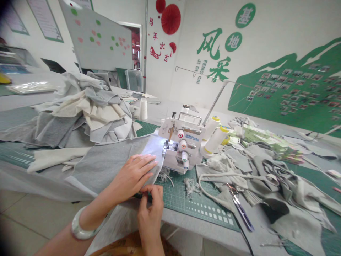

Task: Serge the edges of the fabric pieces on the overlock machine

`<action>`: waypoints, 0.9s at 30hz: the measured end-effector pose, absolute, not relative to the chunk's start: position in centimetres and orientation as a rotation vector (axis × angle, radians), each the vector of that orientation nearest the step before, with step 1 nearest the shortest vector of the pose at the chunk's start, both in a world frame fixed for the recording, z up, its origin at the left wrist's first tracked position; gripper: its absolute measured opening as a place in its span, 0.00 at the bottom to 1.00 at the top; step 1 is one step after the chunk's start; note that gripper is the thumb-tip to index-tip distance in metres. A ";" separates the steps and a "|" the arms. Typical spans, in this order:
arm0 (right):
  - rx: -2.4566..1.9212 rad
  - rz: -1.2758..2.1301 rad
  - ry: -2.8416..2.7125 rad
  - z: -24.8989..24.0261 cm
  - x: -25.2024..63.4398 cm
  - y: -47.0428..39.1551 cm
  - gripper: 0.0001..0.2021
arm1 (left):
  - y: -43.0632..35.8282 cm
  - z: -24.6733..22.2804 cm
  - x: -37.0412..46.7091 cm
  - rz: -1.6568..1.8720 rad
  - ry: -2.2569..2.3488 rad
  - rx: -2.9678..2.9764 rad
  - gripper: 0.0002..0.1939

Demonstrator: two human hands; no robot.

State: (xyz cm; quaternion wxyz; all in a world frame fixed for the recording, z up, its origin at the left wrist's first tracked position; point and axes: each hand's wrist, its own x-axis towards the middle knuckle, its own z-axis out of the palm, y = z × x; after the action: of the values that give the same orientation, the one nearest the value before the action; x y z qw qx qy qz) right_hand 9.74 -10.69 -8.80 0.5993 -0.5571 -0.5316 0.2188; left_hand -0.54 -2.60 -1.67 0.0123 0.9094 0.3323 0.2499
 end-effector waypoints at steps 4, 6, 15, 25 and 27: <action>-1.300 0.476 -1.311 -8.1 9.9 -10.5 0.09 | -2.3 -2.2 -0.5 0.787 1.084 2.832 0.18; -1.312 0.456 -1.357 -7.8 9.9 -10.7 0.08 | -1.6 -2.5 -0.7 0.803 1.072 2.829 0.19; -1.335 -0.071 -1.473 -8.4 10.3 -10.9 0.09 | -0.6 -3.1 -1.0 0.835 0.998 2.779 0.20; -1.208 -0.369 -1.675 -6.8 11.1 -10.2 0.10 | 0.2 -2.5 -0.7 0.857 0.979 2.738 0.20; -1.196 -0.337 -1.691 -6.8 11.0 -10.1 0.11 | 0.0 -2.3 -0.6 0.861 0.988 2.752 0.21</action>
State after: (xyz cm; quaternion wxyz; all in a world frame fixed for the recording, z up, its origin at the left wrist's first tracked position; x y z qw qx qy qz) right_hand 11.03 -10.06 -6.83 0.4980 -0.4942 -0.6988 -0.1394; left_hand -0.57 0.04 -2.27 0.0470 0.9019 0.3238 0.2821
